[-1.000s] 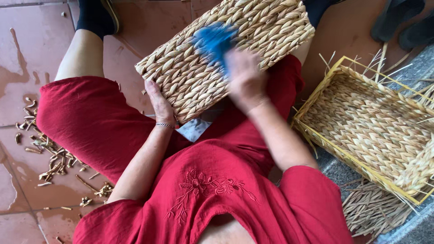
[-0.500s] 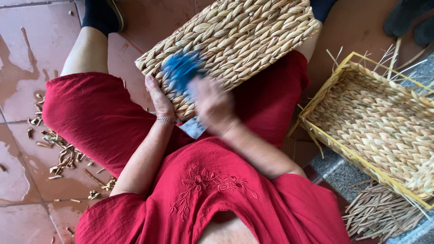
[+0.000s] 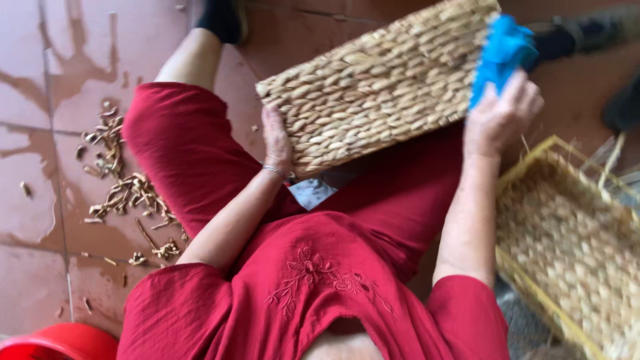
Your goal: The person sits on the floor and wipes woven water-hyacinth baskets with a blue cloth, turning each basket over to clean its sides and interior, working through several baskets one at a time and setting cleaned ones aside.
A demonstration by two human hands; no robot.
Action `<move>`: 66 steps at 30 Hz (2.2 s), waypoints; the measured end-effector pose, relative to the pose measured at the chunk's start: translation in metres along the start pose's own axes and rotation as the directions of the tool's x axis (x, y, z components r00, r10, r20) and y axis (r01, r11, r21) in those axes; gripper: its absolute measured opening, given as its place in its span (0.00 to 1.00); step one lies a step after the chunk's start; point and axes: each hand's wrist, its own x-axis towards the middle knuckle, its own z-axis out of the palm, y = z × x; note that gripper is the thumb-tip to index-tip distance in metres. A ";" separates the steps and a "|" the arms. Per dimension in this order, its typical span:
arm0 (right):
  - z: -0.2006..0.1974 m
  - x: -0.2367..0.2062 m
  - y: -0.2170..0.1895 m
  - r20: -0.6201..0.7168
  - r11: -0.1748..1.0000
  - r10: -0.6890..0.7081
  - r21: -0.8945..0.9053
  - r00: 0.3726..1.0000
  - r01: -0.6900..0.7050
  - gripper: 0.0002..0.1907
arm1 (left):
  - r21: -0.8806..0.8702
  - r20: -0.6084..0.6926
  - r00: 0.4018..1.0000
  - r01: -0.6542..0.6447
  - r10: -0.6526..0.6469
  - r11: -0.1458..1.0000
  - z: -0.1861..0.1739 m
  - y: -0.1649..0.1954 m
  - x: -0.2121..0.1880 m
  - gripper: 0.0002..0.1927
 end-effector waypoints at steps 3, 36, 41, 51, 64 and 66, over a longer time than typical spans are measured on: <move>0.014 -0.003 -0.016 -0.010 1.000 0.024 -0.014 1.000 -0.024 0.23 | 0.030 -0.025 0.999 -0.030 0.031 0.999 0.003 0.006 0.006 0.28; -0.005 -0.060 -0.249 0.029 0.887 -0.453 0.120 0.891 0.446 0.15 | 0.461 -0.261 0.965 0.092 0.036 0.883 0.006 0.076 0.025 0.37; -0.022 -0.087 -0.278 0.029 0.832 -0.544 0.143 0.838 0.536 0.26 | 0.450 -0.263 0.962 0.054 0.074 0.891 0.001 0.081 0.019 0.39; -0.021 0.032 -0.072 0.277 0.982 -0.017 -0.176 0.961 0.069 0.23 | 0.225 -0.276 0.961 0.033 0.032 0.974 0.011 0.085 0.023 0.38; -0.012 -0.041 -0.244 0.168 0.685 -0.710 0.389 0.684 0.616 0.25 | 0.027 -0.168 0.979 -0.113 0.116 0.993 0.020 0.059 0.056 0.34; -0.017 -0.036 -0.250 0.144 0.693 -0.680 0.445 0.719 0.567 0.25 | 0.039 -0.166 0.975 -0.141 0.146 0.989 0.019 0.052 0.061 0.33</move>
